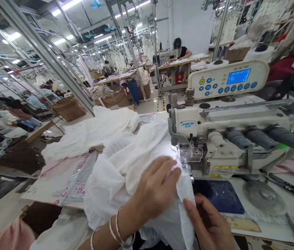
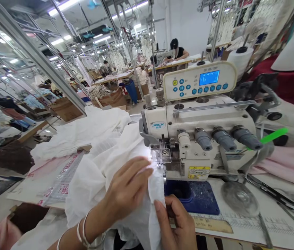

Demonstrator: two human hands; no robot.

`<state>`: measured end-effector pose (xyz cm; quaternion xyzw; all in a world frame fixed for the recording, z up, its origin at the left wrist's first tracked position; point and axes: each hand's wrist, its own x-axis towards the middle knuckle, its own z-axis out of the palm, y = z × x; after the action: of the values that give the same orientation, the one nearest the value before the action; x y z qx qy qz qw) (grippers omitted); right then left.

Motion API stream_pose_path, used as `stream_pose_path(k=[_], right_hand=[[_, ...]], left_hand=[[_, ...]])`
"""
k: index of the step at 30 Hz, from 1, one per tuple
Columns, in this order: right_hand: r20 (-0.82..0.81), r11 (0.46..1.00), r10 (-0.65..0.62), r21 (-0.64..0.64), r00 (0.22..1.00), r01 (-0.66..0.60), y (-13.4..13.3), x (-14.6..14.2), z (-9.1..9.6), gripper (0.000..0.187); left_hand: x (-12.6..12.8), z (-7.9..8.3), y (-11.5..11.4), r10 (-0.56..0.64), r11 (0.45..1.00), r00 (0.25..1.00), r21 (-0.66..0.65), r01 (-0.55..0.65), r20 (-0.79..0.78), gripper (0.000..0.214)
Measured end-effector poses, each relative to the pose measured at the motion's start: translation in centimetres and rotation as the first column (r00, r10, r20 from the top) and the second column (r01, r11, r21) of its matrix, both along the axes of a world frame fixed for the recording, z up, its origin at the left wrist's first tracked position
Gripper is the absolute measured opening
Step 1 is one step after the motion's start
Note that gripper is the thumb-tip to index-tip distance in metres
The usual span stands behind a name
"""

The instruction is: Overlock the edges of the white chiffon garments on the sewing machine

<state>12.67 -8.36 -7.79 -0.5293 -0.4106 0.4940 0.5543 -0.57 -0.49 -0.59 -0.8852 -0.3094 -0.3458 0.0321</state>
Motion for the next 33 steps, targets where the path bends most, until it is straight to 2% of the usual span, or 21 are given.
stream_pose_path(k=[3,6,10,13,17,20,23,25,30,33], right_hand=[[0.004,1.0,-0.013,-0.003,1.0,0.013,-0.2,-0.1,-0.1,0.032],[0.053,1.0,-0.004,-0.03,0.999,0.005,-0.3,-0.1,-0.5,0.034],[0.106,1.0,0.004,-0.022,0.994,-0.002,-0.3,0.1,-1.1,0.037],[0.178,1.0,-0.019,-0.003,0.984,0.02,-0.4,0.2,-1.0,0.038],[0.245,1.0,-0.018,-0.019,0.969,0.023,-0.2,0.3,-0.5,0.043],[0.271,0.999,-0.02,0.037,0.962,0.01,0.0,0.4,-0.2,0.042],[0.262,0.991,-0.05,0.136,0.964,0.015,0.1,0.5,-0.2,0.037],[0.241,0.985,-0.054,0.173,0.969,0.012,0.1,0.5,-0.3,0.037],[0.241,0.989,-0.054,0.15,0.969,0.018,0.5,0.5,0.1,0.034],[0.208,0.986,-0.083,0.16,0.975,0.049,0.7,0.5,0.1,0.031]], left_hand=[[0.3,-0.2,-1.0,-0.006,0.999,1.0,-0.034,0.005,-0.031,0.017],[0.5,-0.3,-1.0,0.039,0.997,0.997,-0.066,-0.043,-0.069,0.012],[0.7,-0.1,-1.1,0.077,0.997,0.996,0.022,-0.076,-0.054,0.015],[0.8,-0.2,-1.5,0.061,0.998,0.997,0.01,-0.061,-0.052,0.012],[0.7,-0.1,-0.3,0.05,0.996,0.999,-0.08,-0.051,-0.02,0.013],[0.7,0.1,0.3,0.085,0.995,0.996,-0.057,-0.085,0.006,0.014],[1.0,0.0,-0.8,0.114,0.993,0.993,0.028,-0.114,0.008,0.011],[1.2,-0.1,-1.5,0.116,0.993,0.993,0.034,-0.116,0.006,0.01],[1.1,0.0,-0.7,0.092,0.994,0.996,-0.053,-0.092,-0.019,0.014],[1.0,0.1,-0.7,0.082,0.997,0.996,-0.008,-0.083,-0.026,0.016]])
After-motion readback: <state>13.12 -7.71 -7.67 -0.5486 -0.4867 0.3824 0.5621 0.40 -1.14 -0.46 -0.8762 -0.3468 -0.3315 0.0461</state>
